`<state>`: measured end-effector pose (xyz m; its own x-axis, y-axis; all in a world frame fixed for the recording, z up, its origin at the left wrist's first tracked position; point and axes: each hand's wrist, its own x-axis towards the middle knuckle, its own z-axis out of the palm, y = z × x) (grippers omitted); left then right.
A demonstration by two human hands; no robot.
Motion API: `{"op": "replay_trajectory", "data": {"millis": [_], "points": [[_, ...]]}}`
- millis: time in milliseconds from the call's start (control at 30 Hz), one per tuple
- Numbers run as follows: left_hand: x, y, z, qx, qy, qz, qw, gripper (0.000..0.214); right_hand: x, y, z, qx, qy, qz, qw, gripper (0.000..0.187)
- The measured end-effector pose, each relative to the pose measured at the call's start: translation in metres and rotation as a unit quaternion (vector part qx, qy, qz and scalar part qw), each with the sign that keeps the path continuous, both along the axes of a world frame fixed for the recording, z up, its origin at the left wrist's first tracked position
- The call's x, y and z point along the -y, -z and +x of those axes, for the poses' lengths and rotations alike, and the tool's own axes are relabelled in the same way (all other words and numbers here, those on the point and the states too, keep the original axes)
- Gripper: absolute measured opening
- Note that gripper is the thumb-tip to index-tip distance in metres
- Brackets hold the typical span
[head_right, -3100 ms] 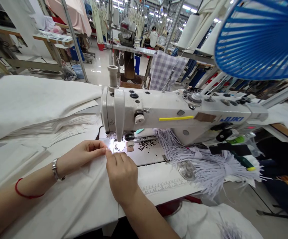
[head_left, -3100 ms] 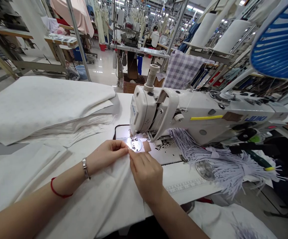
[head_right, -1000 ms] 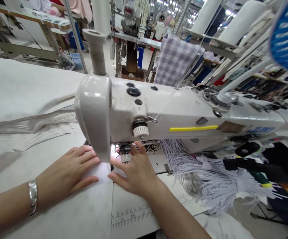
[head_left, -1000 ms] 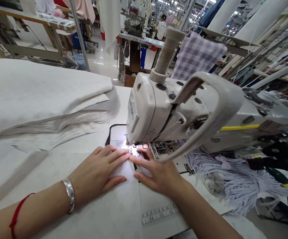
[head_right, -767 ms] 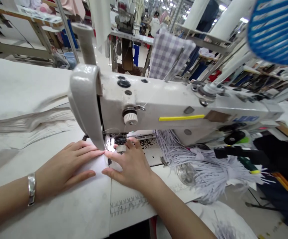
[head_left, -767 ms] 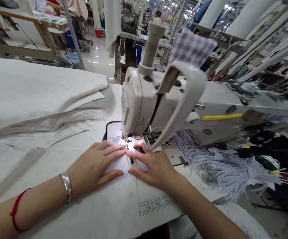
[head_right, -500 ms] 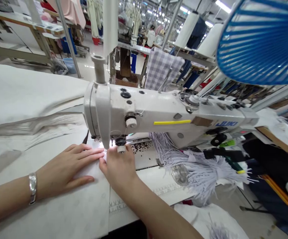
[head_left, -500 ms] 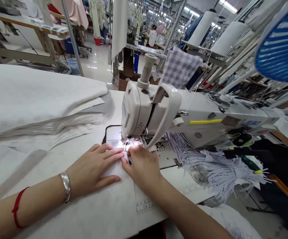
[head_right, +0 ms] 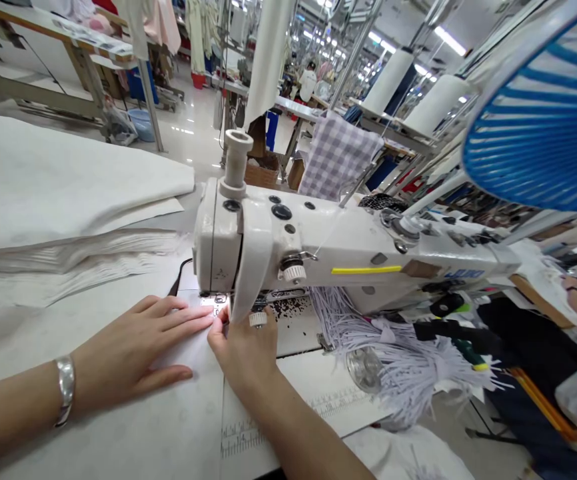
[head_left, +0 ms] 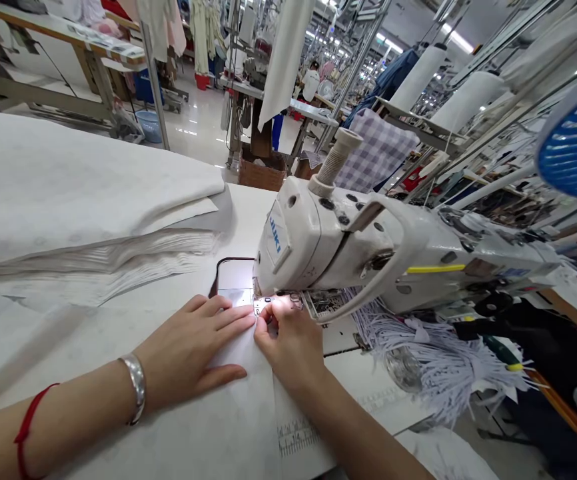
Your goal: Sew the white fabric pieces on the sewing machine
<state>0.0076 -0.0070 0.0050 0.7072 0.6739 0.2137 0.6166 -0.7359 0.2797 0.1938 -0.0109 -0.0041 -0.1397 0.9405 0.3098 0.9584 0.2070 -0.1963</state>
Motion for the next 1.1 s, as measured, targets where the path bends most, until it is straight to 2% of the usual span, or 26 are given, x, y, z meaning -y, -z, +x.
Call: {"op": "replay_trajectory", "data": {"millis": [167, 400, 600, 733, 800, 933, 1100], "points": [[-0.001, 0.0, 0.0, 0.012, -0.003, 0.004, 1.0, 0.056, -0.003, 0.003, 0.002, 0.007, -0.003, 0.021, 1.0, 0.018], [-0.002, 0.001, -0.001, 0.023, 0.005, 0.012, 1.0, 0.052, -0.007, 0.006, 0.0, -0.041, -0.022, 0.119, 0.992, 0.017], [-0.004, -0.002, 0.0, 0.009, 0.007, 0.011, 1.0, 0.05, -0.01, 0.007, 0.0, -0.07, -0.004, 0.052, 0.996, 0.014], [-0.005, -0.004, 0.0, 0.012, 0.016, 0.014, 1.0, 0.043, -0.003, 0.0, 0.0, -0.098, 0.005, 0.0, 0.995, 0.016], [-0.006, -0.003, 0.0, 0.018, 0.023, 0.017, 0.999, 0.039, 0.003, -0.005, 0.0, -0.108, 0.003, -0.006, 0.994, 0.02], [-0.008, 0.0, -0.001, 0.022, 0.036, 0.017, 0.999, 0.042, 0.01, -0.012, -0.002, -0.1, -0.012, -0.011, 0.995, 0.043], [-0.014, 0.0, -0.003, 0.018, 0.045, 0.02, 0.999, 0.04, 0.01, -0.009, -0.004, -0.077, -0.015, -0.07, 0.994, 0.038]]}}
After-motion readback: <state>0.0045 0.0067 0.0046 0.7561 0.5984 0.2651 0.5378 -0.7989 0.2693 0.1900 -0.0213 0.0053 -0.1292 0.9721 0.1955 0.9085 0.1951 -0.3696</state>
